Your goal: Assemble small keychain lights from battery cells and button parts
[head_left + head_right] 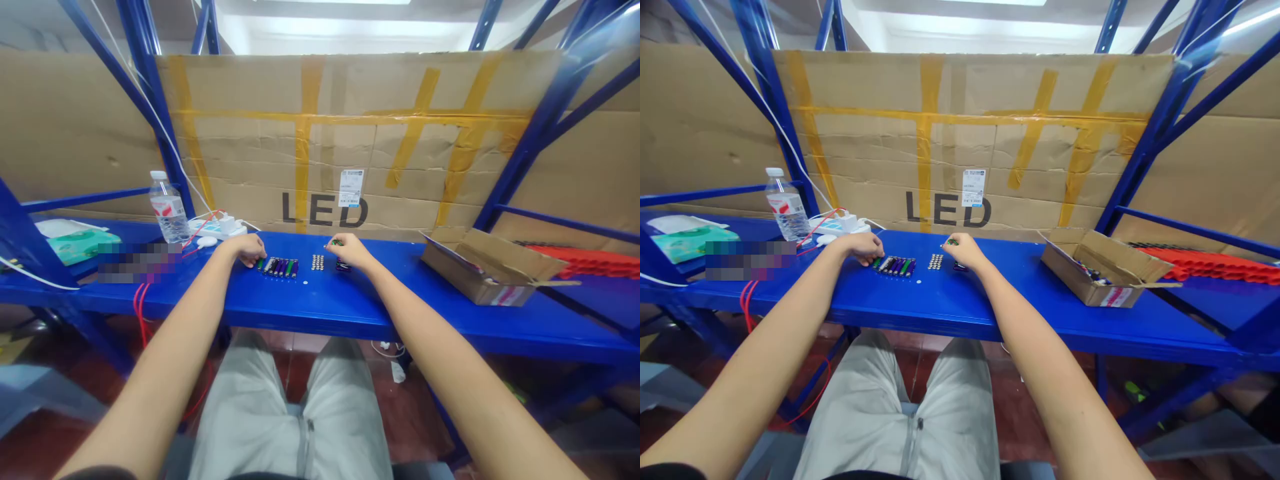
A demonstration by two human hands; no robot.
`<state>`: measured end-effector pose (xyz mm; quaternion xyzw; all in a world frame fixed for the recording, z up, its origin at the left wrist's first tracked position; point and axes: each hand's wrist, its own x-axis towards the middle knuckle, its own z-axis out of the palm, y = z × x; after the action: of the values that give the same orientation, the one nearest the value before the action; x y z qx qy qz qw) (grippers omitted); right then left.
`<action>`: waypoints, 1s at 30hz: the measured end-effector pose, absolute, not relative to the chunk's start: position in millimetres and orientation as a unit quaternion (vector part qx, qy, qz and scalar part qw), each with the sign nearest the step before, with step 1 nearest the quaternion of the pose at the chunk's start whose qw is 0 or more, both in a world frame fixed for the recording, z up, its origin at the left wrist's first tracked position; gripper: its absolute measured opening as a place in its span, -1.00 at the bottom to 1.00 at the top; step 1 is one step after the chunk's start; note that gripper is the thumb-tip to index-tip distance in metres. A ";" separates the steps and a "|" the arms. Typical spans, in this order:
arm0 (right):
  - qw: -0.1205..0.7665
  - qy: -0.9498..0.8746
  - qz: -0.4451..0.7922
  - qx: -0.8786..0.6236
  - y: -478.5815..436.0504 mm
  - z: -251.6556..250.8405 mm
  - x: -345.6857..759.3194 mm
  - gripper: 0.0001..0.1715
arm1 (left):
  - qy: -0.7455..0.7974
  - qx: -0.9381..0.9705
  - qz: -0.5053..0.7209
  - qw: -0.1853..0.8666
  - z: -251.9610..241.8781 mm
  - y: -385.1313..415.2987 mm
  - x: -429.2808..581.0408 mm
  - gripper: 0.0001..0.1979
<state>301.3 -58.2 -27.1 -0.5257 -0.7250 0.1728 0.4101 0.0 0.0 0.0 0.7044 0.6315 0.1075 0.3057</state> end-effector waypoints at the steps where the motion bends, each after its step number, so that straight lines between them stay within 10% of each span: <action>1: 0.406 -0.726 0.173 -0.527 -58.7 -26.9 301.0 -0.73 | 0.626 0.705 0.109 0.314 0.6 -2.1 1.9 -0.90; 24: 0.372 -0.739 0.173 -0.534 -58.6 -27.3 300.9 -0.75 | 0.611 0.703 0.119 0.345 -3.8 -0.2 3.9 -0.89; 30: 0.382 -0.735 0.199 -0.524 -62.8 -25.3 297.9 -0.76 | 0.572 0.762 0.247 0.173 -2.1 -0.1 14.2 -0.93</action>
<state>297.9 -62.8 -25.3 -0.5242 -0.7345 0.1991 0.3823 14.2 -0.1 -2.1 0.7625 0.5721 0.2474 0.1735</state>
